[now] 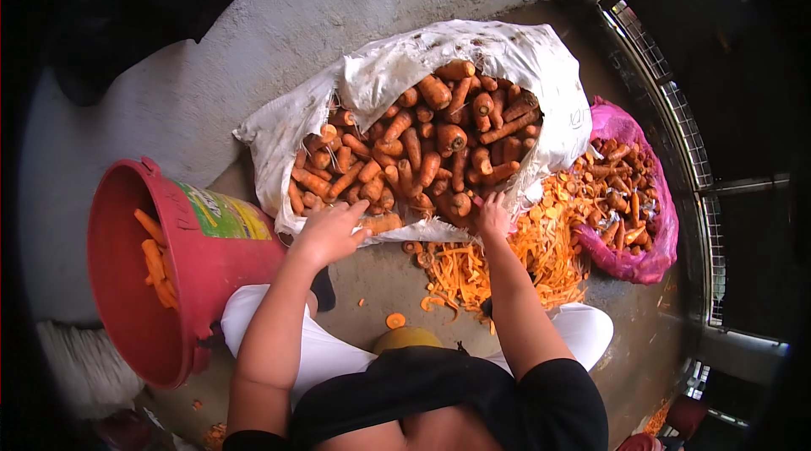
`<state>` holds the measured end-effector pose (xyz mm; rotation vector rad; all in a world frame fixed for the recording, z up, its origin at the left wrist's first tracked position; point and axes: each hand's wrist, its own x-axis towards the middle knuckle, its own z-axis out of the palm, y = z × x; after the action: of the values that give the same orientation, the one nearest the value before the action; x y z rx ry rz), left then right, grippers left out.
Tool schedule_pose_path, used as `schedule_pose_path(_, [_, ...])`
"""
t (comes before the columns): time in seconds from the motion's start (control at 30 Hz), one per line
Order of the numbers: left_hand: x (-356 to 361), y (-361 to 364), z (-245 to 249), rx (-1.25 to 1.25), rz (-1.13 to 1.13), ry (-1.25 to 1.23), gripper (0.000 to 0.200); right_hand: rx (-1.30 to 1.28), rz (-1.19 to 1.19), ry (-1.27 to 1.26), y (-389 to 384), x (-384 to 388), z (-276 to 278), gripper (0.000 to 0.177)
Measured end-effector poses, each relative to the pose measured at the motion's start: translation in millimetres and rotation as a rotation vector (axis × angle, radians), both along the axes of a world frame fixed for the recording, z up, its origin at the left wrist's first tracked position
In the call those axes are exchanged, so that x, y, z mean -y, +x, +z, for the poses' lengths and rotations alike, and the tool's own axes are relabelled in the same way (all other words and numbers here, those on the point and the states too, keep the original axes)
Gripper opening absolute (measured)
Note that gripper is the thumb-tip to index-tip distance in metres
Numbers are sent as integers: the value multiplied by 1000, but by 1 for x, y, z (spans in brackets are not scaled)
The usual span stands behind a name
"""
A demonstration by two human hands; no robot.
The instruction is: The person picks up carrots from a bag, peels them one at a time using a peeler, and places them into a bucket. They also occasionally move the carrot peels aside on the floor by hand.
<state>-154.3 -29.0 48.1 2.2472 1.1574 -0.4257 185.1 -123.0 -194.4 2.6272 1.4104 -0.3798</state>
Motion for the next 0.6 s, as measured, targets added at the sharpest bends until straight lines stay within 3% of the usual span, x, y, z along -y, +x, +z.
schedule_pose_path(0.17, [-2, 6, -2, -28, -22, 7, 55, -94, -20, 110, -2, 5, 18, 59])
schedule_pose_path(0.2, [-3, 9, 0, -20, -3, 14, 55, -47, -50, 260, -3, 8, 17, 54])
schedule_pose_path(0.3, [-3, 17, 0, -37, -23, 45, 55, -440, -284, 342, 9, 17, 29, 49])
schedule_pose_path(0.43, [-1, 31, 3, 21, 52, 15, 54, -1230, -663, 634, -9, 50, 78, 39])
schedule_pose_path(0.5, [2, 40, 2, 148, 155, -128, 59, -1448, -611, 733, -29, 57, 105, 44])
schedule_pose_path(0.6, [13, 61, -17, 466, 399, -431, 68, -1505, -495, 821, -69, 54, 183, 60])
